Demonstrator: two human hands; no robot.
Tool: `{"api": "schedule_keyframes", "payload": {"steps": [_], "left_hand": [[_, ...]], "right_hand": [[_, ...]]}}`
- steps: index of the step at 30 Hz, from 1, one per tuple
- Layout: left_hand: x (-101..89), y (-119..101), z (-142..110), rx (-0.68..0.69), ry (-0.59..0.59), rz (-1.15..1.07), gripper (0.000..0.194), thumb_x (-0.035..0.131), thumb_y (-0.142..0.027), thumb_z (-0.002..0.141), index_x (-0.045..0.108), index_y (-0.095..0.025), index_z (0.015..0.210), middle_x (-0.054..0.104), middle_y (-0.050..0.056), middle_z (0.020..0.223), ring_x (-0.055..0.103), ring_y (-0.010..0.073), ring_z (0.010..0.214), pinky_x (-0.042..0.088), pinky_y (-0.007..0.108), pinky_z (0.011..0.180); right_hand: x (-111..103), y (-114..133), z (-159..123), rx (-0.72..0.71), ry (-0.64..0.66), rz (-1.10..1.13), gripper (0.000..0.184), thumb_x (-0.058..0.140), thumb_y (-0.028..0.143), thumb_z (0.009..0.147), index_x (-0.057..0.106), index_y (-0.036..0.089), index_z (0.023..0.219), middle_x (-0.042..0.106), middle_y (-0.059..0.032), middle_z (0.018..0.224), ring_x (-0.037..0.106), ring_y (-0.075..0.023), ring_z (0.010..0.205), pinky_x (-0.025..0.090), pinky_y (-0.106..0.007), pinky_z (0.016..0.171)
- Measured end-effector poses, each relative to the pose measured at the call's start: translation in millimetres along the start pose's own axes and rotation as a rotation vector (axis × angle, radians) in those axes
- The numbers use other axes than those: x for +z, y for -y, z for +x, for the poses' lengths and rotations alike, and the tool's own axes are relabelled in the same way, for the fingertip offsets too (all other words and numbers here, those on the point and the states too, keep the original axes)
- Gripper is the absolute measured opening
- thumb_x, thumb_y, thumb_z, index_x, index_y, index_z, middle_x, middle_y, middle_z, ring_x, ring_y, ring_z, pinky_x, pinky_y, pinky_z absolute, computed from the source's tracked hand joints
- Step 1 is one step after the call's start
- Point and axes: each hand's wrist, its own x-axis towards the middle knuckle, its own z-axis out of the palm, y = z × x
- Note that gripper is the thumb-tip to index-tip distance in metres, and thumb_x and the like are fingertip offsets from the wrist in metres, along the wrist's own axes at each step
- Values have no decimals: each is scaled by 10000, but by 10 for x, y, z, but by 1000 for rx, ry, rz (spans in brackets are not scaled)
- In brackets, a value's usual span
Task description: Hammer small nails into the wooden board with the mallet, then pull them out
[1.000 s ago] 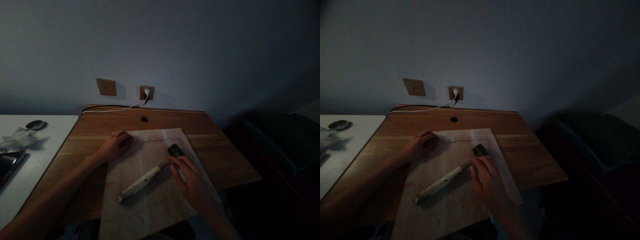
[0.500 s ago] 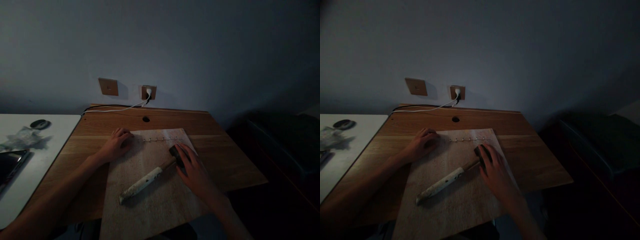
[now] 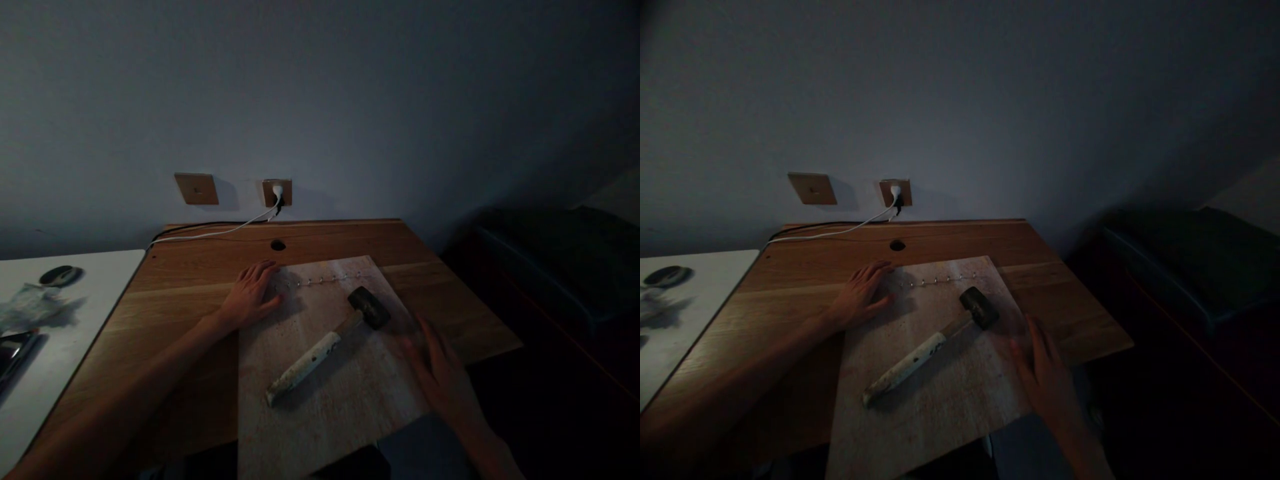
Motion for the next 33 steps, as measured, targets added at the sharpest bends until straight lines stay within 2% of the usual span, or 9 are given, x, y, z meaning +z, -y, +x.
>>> {"api": "schedule_keyframes", "payload": {"steps": [7, 13, 16, 21, 25, 27, 29, 31, 33], "left_hand": [[621, -519, 886, 21, -29, -49, 607, 636, -468, 896, 509, -171, 1410, 502, 204, 1498, 419, 386, 1440, 296, 579, 1208], [982, -818, 1731, -4, -25, -375, 612, 704, -368, 831, 509, -167, 1376, 378, 222, 1567, 325, 397, 1498, 331, 576, 1200], [992, -734, 1724, 8, -122, -386, 570, 654, -283, 839, 507, -162, 1376, 415, 212, 1515, 413, 358, 1440, 375, 543, 1179], [808, -299, 1264, 63, -114, -214, 384, 597, -241, 859, 620, -186, 1239, 609, 150, 1288, 601, 305, 1210, 471, 524, 1081], [611, -72, 1122, -98, -181, -336, 212, 531, -247, 859, 688, -185, 988, 701, 104, 1041, 674, 248, 973, 551, 419, 943], [548, -56, 1122, -170, -217, -373, 189, 519, -255, 849, 675, -190, 935, 713, 84, 946, 674, 229, 882, 557, 378, 862], [516, -89, 1121, -191, -219, -389, 185, 500, -275, 861, 659, -194, 911, 705, 66, 863, 656, 211, 797, 541, 339, 780], [505, -144, 1114, -204, -214, -408, 192, 491, -311, 874, 644, -195, 878, 680, 50, 792, 626, 200, 734, 506, 313, 714], [504, -199, 1106, -212, -201, -430, 213, 496, -356, 879, 624, -198, 816, 640, 33, 721, 589, 190, 681, 464, 299, 662]], "right_hand": [[-221, -994, 480, -16, -176, -219, 481, 424, 491, 985, 659, 155, 1237, 683, -200, 1237, 653, -351, 1154, 514, -514, 1040], [-551, -1605, 785, 142, -349, -334, 477, 449, 443, 892, 712, 90, 1075, 632, -289, 1162, 595, -447, 1112, 483, -634, 945], [-615, -1745, 754, 188, -413, -315, 502, 457, 453, 888, 691, 90, 1142, 622, -282, 1168, 574, -441, 1150, 483, -622, 935], [-530, -1802, 484, 248, -496, -199, 645, 442, 544, 896, 640, 57, 1271, 640, -275, 1161, 560, -460, 1189, 468, -626, 981], [-361, -1603, 186, 328, -669, -141, 748, 377, 601, 951, 581, -15, 1325, 607, -359, 1205, 491, -534, 1268, 415, -724, 987], [-233, -1324, -21, 286, -677, -100, 667, 400, 631, 954, 662, 71, 1204, 656, -308, 1139, 562, -497, 1204, 458, -679, 974], [-113, -885, -243, 161, -557, -18, 455, 509, 614, 939, 718, 210, 960, 731, -186, 955, 705, -376, 920, 561, -541, 859], [-42, -302, -403, -22, -338, 147, 218, 576, 421, 984, 731, 270, 957, 771, -116, 915, 733, -305, 816, 574, -466, 812], [-22, 365, -417, -201, -71, 271, 187, 556, 297, 1013, 738, 315, 1052, 793, -59, 936, 750, -258, 839, 577, -391, 797]]}}
